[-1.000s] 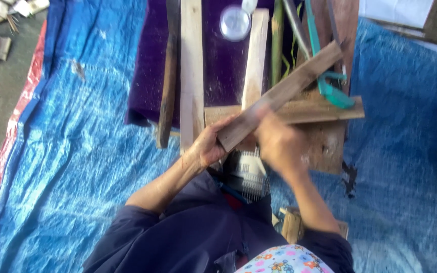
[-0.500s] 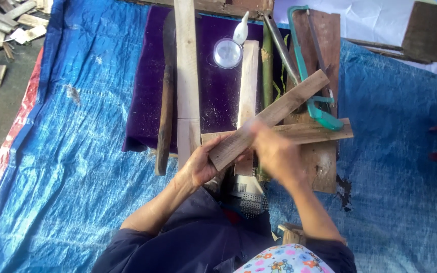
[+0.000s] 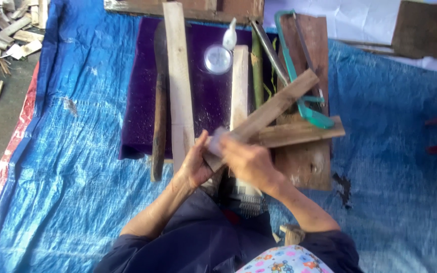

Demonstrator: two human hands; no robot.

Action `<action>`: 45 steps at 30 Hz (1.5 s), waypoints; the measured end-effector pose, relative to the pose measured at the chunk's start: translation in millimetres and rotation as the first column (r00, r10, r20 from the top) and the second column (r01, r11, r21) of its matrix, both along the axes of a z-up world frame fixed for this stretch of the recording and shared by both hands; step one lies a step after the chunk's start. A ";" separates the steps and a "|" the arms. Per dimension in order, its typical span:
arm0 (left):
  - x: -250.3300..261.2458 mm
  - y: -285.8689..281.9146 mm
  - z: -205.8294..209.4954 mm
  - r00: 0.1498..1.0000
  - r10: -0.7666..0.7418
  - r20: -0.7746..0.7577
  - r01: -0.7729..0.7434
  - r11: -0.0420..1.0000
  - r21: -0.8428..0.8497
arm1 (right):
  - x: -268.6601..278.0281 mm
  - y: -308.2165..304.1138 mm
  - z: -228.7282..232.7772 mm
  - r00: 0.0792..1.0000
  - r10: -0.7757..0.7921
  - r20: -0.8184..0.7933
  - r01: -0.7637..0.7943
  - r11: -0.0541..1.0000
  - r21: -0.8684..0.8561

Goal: The person sands a long wooden plank using a sanding block, repeatedly rubbing the surface to smooth it. The person holds the plank with one hand and sands with the other, occasionally repositioning the plank to access different areas.

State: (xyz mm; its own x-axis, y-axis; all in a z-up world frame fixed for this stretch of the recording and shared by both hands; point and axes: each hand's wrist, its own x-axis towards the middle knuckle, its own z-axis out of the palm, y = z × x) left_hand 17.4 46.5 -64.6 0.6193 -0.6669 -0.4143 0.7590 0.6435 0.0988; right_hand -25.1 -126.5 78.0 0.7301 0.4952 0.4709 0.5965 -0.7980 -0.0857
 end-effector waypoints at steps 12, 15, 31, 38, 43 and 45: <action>-11.7 5.6 30.4 0.991 0.049 -0.127 -0.050 0.999 -0.003 | -2.0 6.0 -2.6 0.995 0.037 -0.091 -0.033 0.998 0.049; -25.6 4.9 82.5 0.982 0.068 -0.175 -0.079 0.995 -0.059 | 21.7 -22.4 -31.3 0.986 -0.085 -0.145 0.091 0.995 0.037; -3.0 -14.3 61.9 0.994 -0.025 0.105 0.045 0.980 -0.192 | 44.4 -87.2 -57.8 0.799 0.227 -0.557 0.274 0.687 0.673; 11.6 -33.5 47.3 0.938 -0.220 0.267 0.225 0.974 0.014 | 25.3 -62.4 -6.7 0.872 0.232 -0.430 0.113 0.761 0.639; 12.6 -33.3 8.2 0.832 -0.209 0.513 0.214 0.976 0.049 | -0.2 -55.9 -19.9 0.990 -0.022 -0.139 0.036 0.994 0.100; 3.9 -26.8 35.5 0.786 -0.207 0.583 0.195 0.977 0.085 | 18.8 -63.6 -6.0 0.996 -0.086 0.016 0.084 0.992 0.094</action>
State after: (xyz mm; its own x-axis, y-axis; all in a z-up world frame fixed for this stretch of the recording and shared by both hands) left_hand 21.3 19.7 -29.1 0.6001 -0.7994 -0.0300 0.6636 0.4765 0.5768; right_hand -6.3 -190.1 72.1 0.7575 0.3848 0.5274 0.5291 -0.8351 -0.1507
